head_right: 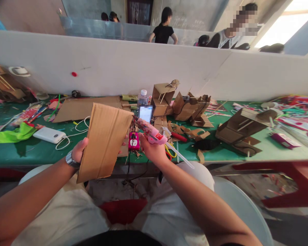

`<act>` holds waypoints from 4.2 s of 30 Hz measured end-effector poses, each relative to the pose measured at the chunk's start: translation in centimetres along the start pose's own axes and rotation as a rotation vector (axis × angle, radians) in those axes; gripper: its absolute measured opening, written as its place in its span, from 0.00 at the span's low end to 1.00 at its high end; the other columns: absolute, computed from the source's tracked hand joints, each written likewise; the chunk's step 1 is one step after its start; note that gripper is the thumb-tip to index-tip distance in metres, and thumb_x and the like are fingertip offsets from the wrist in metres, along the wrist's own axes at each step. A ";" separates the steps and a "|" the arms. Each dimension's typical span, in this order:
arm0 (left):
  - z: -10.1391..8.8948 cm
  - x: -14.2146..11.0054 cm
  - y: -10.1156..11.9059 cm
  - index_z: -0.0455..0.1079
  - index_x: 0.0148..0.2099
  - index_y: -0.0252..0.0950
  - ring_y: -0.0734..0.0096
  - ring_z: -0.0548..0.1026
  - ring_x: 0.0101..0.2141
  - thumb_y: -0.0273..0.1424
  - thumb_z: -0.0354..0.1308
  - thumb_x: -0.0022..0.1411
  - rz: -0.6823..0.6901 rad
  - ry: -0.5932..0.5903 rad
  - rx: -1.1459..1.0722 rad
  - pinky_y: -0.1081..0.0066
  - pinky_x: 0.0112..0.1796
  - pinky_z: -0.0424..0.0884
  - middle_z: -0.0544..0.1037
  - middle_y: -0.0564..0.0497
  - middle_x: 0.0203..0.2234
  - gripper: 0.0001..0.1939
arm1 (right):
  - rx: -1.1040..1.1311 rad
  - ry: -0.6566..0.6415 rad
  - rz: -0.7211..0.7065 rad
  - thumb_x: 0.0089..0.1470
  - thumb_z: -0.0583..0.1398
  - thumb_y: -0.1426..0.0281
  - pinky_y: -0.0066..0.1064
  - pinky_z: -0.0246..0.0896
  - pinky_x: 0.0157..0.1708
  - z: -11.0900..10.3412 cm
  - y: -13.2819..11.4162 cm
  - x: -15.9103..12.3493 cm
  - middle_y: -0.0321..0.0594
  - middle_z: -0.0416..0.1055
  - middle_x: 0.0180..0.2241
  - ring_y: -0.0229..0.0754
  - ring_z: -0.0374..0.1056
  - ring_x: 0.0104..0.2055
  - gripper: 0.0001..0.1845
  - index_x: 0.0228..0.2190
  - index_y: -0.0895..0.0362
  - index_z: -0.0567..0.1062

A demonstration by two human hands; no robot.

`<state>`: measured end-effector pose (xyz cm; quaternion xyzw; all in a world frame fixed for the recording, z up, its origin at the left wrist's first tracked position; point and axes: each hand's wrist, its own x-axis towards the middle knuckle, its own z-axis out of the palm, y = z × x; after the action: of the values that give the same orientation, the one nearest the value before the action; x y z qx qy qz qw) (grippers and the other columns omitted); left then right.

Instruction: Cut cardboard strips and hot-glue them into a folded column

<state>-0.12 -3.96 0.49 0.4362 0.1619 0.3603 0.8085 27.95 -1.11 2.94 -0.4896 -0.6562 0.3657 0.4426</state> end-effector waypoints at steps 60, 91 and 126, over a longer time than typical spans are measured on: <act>0.3 0.2 0.3 0.68 0.69 0.34 0.35 0.71 0.62 0.61 0.61 0.58 0.003 -0.036 -0.005 0.52 0.55 0.71 0.76 0.37 0.61 0.47 | 0.108 -0.047 -0.044 0.58 0.66 0.52 0.34 0.52 0.21 -0.1 0.0 0.6 0.30 0.61 0.18 0.37 0.57 0.20 0.24 0.23 0.51 0.64; -0.5 0.0 -0.2 0.67 0.70 0.34 0.34 0.70 0.64 0.60 0.61 0.59 -0.012 -0.025 -0.050 0.50 0.57 0.70 0.74 0.36 0.63 0.46 | 0.354 -0.049 -0.072 0.58 0.68 0.59 0.29 0.54 0.16 0.3 0.6 0.6 0.28 0.63 0.22 0.35 0.58 0.18 0.21 0.49 0.48 0.71; -1.5 -0.4 -0.5 0.71 0.66 0.34 0.36 0.73 0.61 0.61 0.59 0.60 -0.013 0.047 -0.035 0.50 0.57 0.70 0.77 0.38 0.61 0.44 | 0.324 -0.160 -0.033 0.58 0.66 0.52 0.28 0.60 0.20 0.5 0.7 0.1 0.36 0.74 0.32 0.38 0.68 0.25 0.27 0.55 0.51 0.75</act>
<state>-1.05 -3.60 -0.76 0.4123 0.1775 0.3679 0.8143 27.72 -0.88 2.13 -0.3705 -0.6299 0.4970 0.4679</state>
